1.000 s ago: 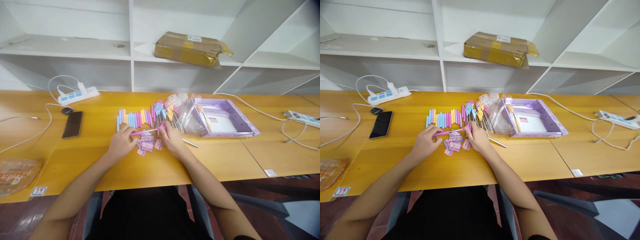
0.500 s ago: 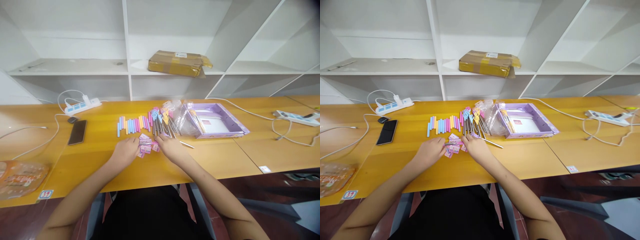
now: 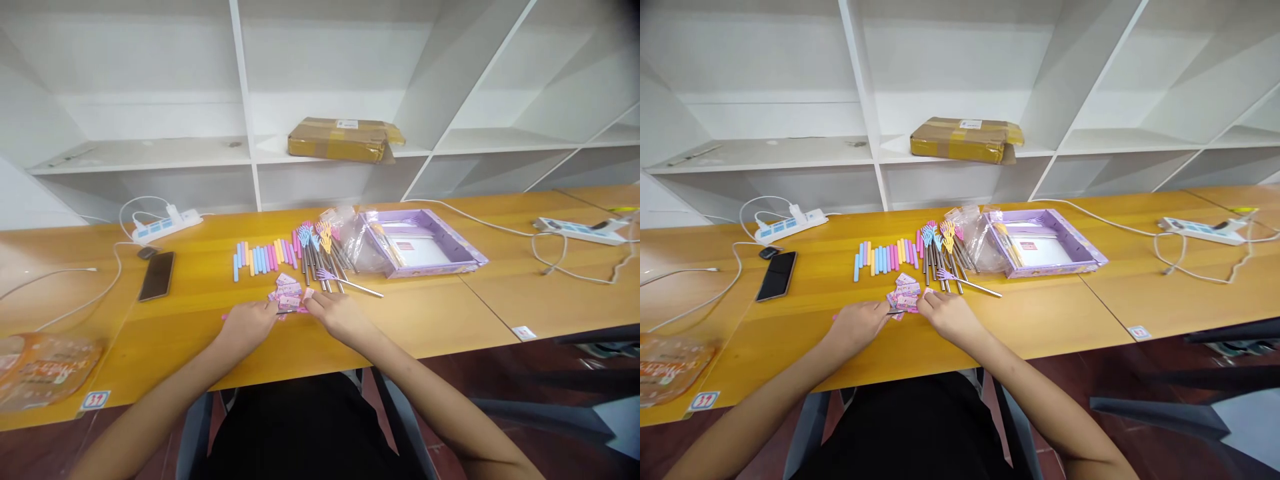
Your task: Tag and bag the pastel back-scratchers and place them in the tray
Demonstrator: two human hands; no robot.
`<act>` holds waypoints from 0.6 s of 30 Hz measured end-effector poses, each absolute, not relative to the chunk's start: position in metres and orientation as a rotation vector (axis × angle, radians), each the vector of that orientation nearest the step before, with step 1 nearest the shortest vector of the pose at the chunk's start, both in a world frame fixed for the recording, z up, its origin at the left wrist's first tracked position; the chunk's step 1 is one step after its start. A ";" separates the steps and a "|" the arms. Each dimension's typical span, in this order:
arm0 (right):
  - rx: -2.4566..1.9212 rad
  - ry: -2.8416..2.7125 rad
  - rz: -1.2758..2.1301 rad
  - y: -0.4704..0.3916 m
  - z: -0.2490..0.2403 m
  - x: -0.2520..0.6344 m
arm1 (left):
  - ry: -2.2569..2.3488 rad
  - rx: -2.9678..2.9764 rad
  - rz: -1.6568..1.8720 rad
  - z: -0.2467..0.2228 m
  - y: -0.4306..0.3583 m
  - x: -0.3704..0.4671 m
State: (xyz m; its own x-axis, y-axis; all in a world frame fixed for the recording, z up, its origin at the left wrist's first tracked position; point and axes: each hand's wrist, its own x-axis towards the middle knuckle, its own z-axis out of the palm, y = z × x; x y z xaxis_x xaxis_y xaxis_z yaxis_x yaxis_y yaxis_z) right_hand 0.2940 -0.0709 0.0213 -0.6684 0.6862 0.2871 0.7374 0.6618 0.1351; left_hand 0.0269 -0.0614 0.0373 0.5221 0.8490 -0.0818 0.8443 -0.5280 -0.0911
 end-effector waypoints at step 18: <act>-1.899 -2.108 -0.052 -0.100 -0.022 0.525 | -1.621 -2.616 -0.161 0.017 -0.078 -0.156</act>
